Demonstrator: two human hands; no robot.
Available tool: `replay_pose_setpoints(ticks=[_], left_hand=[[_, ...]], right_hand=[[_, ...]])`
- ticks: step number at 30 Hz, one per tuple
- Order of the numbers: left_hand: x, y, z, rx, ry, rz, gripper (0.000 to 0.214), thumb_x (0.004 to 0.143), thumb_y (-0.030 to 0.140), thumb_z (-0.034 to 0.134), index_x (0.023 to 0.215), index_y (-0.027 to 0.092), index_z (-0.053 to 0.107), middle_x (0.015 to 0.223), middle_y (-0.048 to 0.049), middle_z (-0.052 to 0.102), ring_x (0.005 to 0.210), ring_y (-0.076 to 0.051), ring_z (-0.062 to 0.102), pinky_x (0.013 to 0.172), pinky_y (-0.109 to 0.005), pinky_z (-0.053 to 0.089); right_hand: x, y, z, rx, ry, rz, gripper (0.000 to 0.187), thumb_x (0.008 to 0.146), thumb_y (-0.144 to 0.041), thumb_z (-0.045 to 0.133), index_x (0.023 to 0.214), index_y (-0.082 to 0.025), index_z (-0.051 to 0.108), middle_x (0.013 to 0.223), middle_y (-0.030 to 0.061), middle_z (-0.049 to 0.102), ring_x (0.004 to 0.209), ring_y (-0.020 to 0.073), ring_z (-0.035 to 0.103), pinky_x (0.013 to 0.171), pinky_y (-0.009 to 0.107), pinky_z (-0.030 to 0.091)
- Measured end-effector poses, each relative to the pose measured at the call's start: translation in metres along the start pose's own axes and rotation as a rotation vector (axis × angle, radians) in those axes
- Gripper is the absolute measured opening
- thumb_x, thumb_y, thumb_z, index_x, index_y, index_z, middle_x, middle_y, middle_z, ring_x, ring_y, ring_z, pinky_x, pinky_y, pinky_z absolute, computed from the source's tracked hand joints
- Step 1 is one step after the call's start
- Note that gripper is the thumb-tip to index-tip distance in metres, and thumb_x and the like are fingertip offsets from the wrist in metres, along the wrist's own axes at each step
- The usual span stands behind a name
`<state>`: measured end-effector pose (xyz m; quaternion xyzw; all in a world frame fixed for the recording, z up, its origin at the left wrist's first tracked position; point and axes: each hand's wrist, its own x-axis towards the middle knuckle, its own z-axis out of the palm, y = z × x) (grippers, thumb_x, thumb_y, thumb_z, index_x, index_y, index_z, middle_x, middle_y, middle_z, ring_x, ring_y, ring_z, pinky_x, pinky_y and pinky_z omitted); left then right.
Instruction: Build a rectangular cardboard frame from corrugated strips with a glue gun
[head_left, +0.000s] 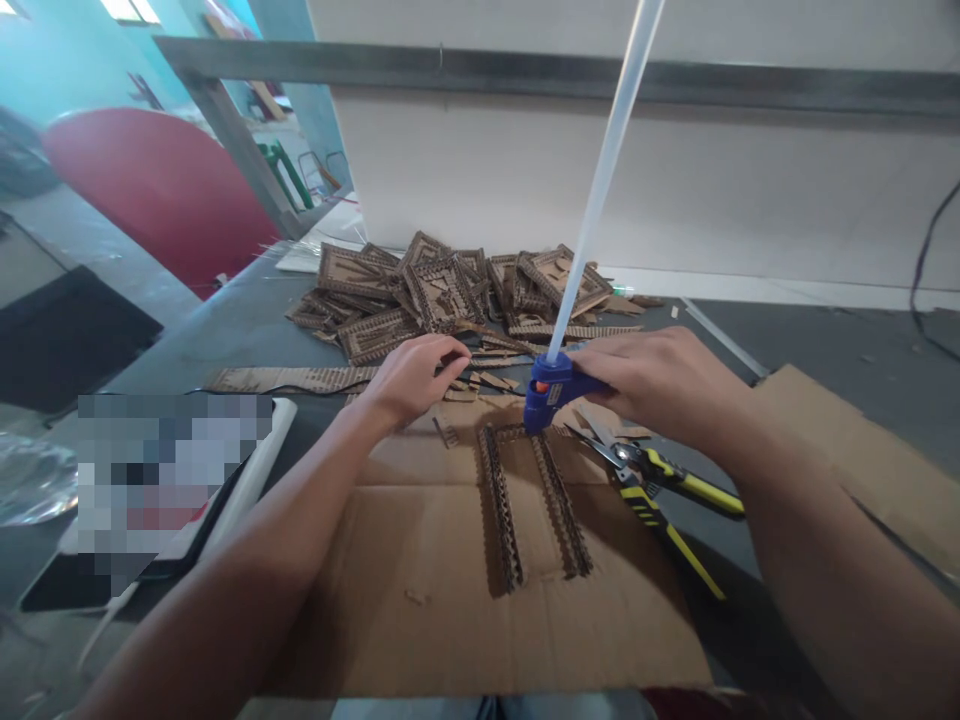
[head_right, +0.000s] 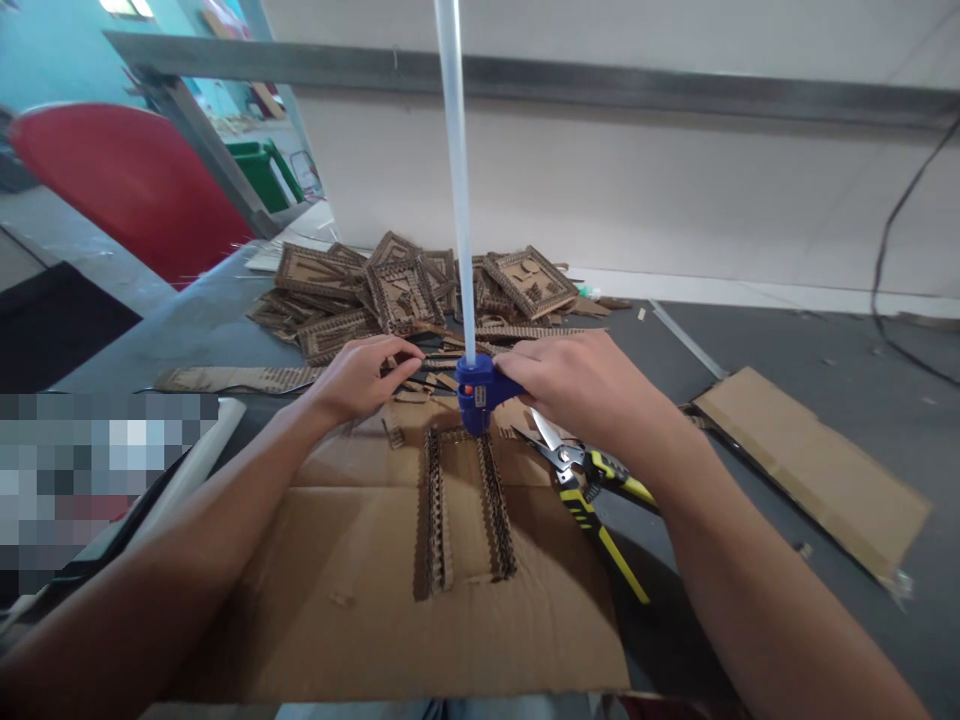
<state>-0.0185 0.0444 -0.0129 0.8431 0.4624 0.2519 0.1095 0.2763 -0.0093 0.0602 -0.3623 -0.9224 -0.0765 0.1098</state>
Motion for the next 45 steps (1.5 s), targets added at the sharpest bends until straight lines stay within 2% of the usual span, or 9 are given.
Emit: replay_pose_setpoints(ticks=[2,4,10,16,21,26,32,39,45], left_hand=[[0.001,-0.001,-0.006,-0.055,-0.018,0.021,0.024,0.092,0.039,0.063,0.097,0.018,0.073,0.095,-0.0053,0.074,0.084,-0.019,0.066,0.079,-0.030,0.048],[0.001,-0.002,-0.013,-0.095,-0.065,0.061,0.023,0.086,0.042,0.073,0.089,0.019,0.074,0.094,-0.0038,0.073,0.085,-0.018,0.065,0.079,-0.029,0.047],[0.000,-0.009,-0.021,0.007,-0.349,0.132,0.017,0.084,0.039,0.075,0.088,0.023,0.077,0.093,-0.0015,0.075,0.092,-0.019,0.068,0.084,-0.029,0.046],[0.000,-0.001,-0.026,0.029,-0.269,0.167,0.018,0.093,0.031,0.064,0.094,0.020,0.078,0.094,-0.0038,0.078,0.090,-0.019,0.069,0.083,-0.028,0.047],[-0.002,0.042,-0.036,-0.266,-0.273,0.190,0.015,0.087,0.035,0.074,0.086,0.020,0.079,0.084,-0.0020,0.076,0.079,-0.015,0.068,0.076,-0.025,0.047],[-0.009,0.073,-0.016,-0.291,-0.375,0.147,0.012,0.080,0.031,0.081,0.075,0.021,0.080,0.078,-0.0008,0.066,0.072,-0.014,0.062,0.066,-0.026,0.044],[-0.016,0.072,0.000,-0.211,-0.362,0.138,0.016,0.082,0.029,0.078,0.071,0.019,0.073,0.114,-0.0059,0.069,0.104,-0.023,0.066,0.092,-0.037,0.048],[-0.015,0.073,-0.003,-0.200,-0.398,0.109,0.014,0.080,0.021,0.075,0.068,0.019,0.069,0.096,-0.0035,0.077,0.095,-0.022,0.071,0.085,-0.034,0.051],[-0.014,0.072,0.002,-0.205,-0.395,0.052,0.012,0.077,0.021,0.077,0.066,0.021,0.073,0.094,-0.0020,0.079,0.091,-0.022,0.073,0.081,-0.034,0.052]], right_hand=[[0.001,0.001,-0.001,-0.065,-0.007,0.014,0.005,0.090,-0.023,0.062,0.087,-0.022,0.066,0.089,0.0062,0.076,0.073,0.0232,0.068,0.057,0.032,0.036],[0.002,0.002,-0.002,-0.082,-0.001,0.024,0.010,0.089,-0.030,0.065,0.091,-0.020,0.065,0.087,0.0073,0.075,0.071,0.0234,0.067,0.056,0.031,0.034],[0.003,0.005,-0.004,0.005,0.064,-0.031,0.017,0.088,-0.028,0.066,0.094,-0.012,0.063,0.087,0.0132,0.073,0.074,0.0260,0.068,0.060,0.031,0.036],[0.003,0.011,-0.002,0.053,0.066,-0.010,0.015,0.089,-0.027,0.062,0.080,-0.018,0.055,0.074,0.0078,0.065,0.067,0.0208,0.059,0.061,0.029,0.034],[0.001,0.019,-0.003,0.154,0.095,0.030,0.022,0.083,-0.027,0.063,0.071,-0.024,0.044,0.065,-0.0006,0.055,0.059,0.0150,0.049,0.058,0.027,0.032],[0.000,0.022,-0.006,0.212,0.113,0.045,0.025,0.078,-0.022,0.062,0.066,-0.024,0.040,0.060,-0.0030,0.049,0.054,0.0129,0.043,0.055,0.027,0.030],[0.000,0.023,-0.004,0.190,0.163,-0.004,0.024,0.078,-0.022,0.062,0.067,-0.023,0.041,0.059,-0.0030,0.049,0.054,0.0117,0.043,0.054,0.025,0.030],[0.000,0.023,-0.003,0.189,0.193,-0.027,0.025,0.079,-0.024,0.062,0.066,-0.023,0.041,0.059,-0.0036,0.049,0.053,0.0117,0.042,0.053,0.025,0.030],[0.001,0.018,-0.007,0.183,0.115,0.016,0.025,0.082,-0.026,0.061,0.067,-0.024,0.041,0.062,-0.0020,0.051,0.056,0.0135,0.044,0.056,0.027,0.030]])
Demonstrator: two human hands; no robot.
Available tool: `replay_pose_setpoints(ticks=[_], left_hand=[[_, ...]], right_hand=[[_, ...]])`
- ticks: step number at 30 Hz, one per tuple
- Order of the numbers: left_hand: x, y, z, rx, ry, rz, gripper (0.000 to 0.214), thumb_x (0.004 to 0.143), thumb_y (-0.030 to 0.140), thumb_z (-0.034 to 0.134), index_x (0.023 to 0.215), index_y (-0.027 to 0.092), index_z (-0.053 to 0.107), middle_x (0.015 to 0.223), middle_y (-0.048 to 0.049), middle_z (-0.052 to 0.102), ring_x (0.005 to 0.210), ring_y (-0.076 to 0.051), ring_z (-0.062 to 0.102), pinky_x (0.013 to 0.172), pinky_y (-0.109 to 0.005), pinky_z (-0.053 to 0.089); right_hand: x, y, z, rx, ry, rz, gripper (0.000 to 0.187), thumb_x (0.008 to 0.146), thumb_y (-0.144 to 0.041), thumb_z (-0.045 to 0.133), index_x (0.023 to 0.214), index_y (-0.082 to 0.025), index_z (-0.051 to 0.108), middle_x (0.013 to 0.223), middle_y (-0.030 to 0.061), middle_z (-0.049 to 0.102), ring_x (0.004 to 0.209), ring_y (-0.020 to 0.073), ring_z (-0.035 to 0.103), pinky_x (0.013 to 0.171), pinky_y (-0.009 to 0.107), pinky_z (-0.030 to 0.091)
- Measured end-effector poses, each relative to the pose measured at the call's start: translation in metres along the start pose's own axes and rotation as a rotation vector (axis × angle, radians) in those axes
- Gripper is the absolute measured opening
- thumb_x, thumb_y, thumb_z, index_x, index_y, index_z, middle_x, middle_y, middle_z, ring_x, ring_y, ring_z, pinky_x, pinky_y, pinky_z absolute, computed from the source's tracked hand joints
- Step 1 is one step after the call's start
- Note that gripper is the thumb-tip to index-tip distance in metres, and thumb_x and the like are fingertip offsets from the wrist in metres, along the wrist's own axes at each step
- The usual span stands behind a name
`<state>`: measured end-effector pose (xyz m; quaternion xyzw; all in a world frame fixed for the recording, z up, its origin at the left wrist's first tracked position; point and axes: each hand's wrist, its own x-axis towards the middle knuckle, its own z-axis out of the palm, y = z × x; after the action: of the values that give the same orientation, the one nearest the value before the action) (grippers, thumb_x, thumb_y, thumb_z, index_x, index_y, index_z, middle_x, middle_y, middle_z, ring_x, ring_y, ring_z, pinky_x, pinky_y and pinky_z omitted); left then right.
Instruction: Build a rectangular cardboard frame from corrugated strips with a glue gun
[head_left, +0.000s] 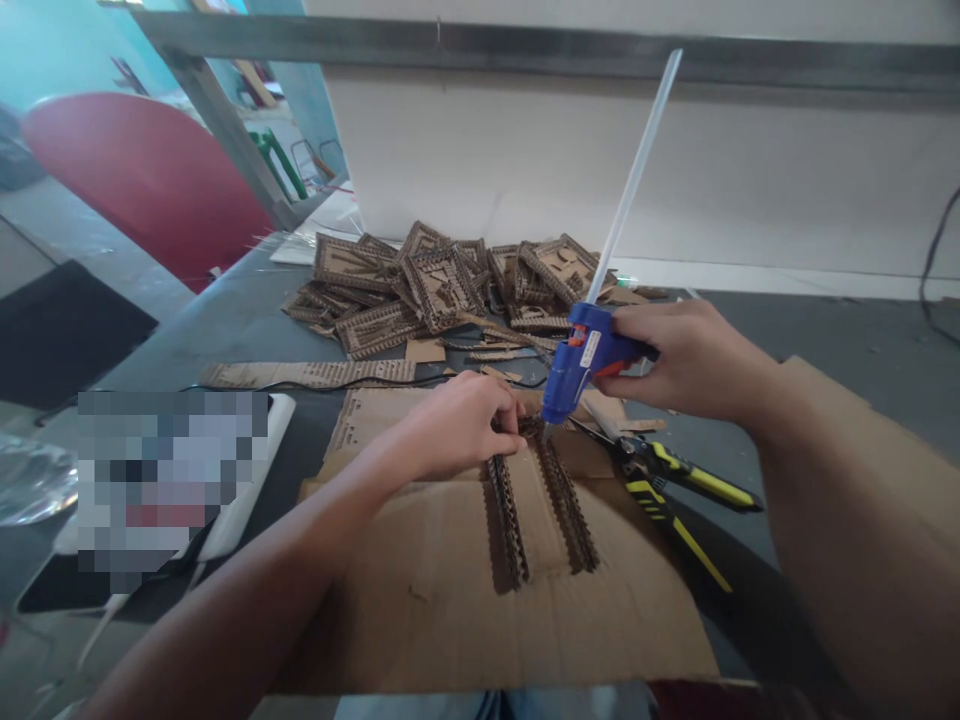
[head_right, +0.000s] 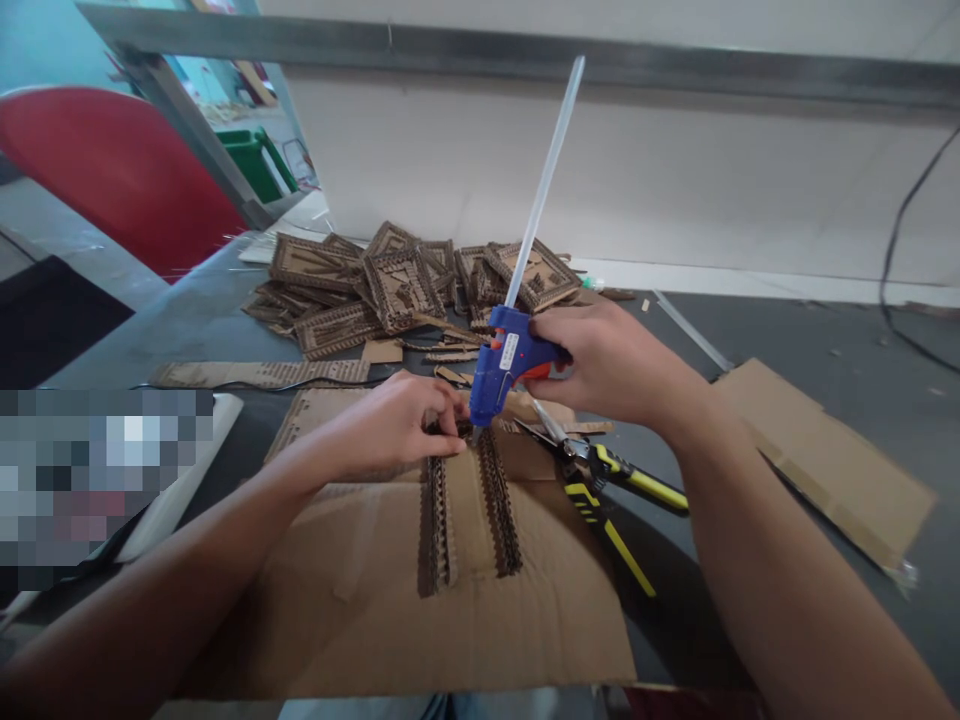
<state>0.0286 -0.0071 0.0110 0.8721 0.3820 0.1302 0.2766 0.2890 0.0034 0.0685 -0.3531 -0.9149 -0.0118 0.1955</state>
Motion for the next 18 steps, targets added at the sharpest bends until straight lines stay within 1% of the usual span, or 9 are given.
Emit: replay_pose_setpoints(ticks=[3,7,9,13,15,18], left_hand=[[0.0005,0.0000,0.0020,0.011,0.012,-0.047,0.013,0.077,0.023,0.076,0.065,0.021,0.073,0.085,-0.0024,0.079,0.086,-0.023,0.074,0.079,-0.034,0.052],[0.0010,0.0013,0.0037,-0.048,0.041,-0.121,0.011,0.074,0.026,0.078,0.064,0.021,0.074,0.074,-0.0027,0.078,0.076,-0.021,0.073,0.072,-0.031,0.054],[0.0016,0.0018,0.0043,-0.077,0.058,-0.157,0.011,0.071,0.026,0.080,0.064,0.021,0.074,0.073,-0.0028,0.077,0.073,-0.021,0.073,0.069,-0.031,0.054],[0.0030,0.0021,0.0053,-0.144,0.062,-0.235,0.010,0.069,0.024,0.082,0.065,0.019,0.074,0.074,-0.0038,0.078,0.072,-0.021,0.072,0.069,-0.032,0.053],[0.0037,0.0019,0.0058,-0.168,0.071,-0.233,0.009,0.069,0.021,0.082,0.069,0.018,0.073,0.076,-0.0035,0.078,0.073,-0.021,0.072,0.068,-0.032,0.052],[0.0040,0.0018,0.0061,-0.176,0.078,-0.164,0.009,0.070,0.019,0.081,0.076,0.019,0.075,0.077,-0.0019,0.079,0.074,-0.020,0.072,0.068,-0.031,0.052]], right_hand=[[0.0003,-0.0001,0.0009,-0.004,-0.015,0.027,0.025,0.081,-0.029,0.062,0.067,-0.025,0.042,0.062,-0.0017,0.052,0.057,0.0147,0.046,0.057,0.028,0.031],[0.0008,-0.0005,0.0012,-0.019,-0.039,0.048,0.023,0.080,-0.028,0.063,0.067,-0.025,0.044,0.062,-0.0012,0.054,0.057,0.0154,0.048,0.058,0.028,0.032],[0.0009,-0.0006,0.0008,-0.017,-0.040,0.047,0.024,0.081,-0.028,0.062,0.067,-0.025,0.043,0.062,-0.0010,0.053,0.057,0.0156,0.049,0.058,0.029,0.032],[0.0001,0.0010,0.0005,-0.013,-0.027,0.051,0.024,0.080,-0.028,0.062,0.066,-0.025,0.042,0.062,-0.0014,0.053,0.058,0.0153,0.049,0.057,0.029,0.031],[-0.0003,0.0019,0.0003,-0.012,-0.015,0.046,0.025,0.080,-0.029,0.063,0.067,-0.025,0.043,0.062,-0.0018,0.053,0.057,0.0148,0.048,0.056,0.029,0.030],[-0.0002,0.0017,-0.0005,-0.015,-0.028,0.052,0.024,0.080,-0.029,0.063,0.067,-0.025,0.043,0.063,-0.0012,0.054,0.058,0.0152,0.048,0.056,0.029,0.031]])
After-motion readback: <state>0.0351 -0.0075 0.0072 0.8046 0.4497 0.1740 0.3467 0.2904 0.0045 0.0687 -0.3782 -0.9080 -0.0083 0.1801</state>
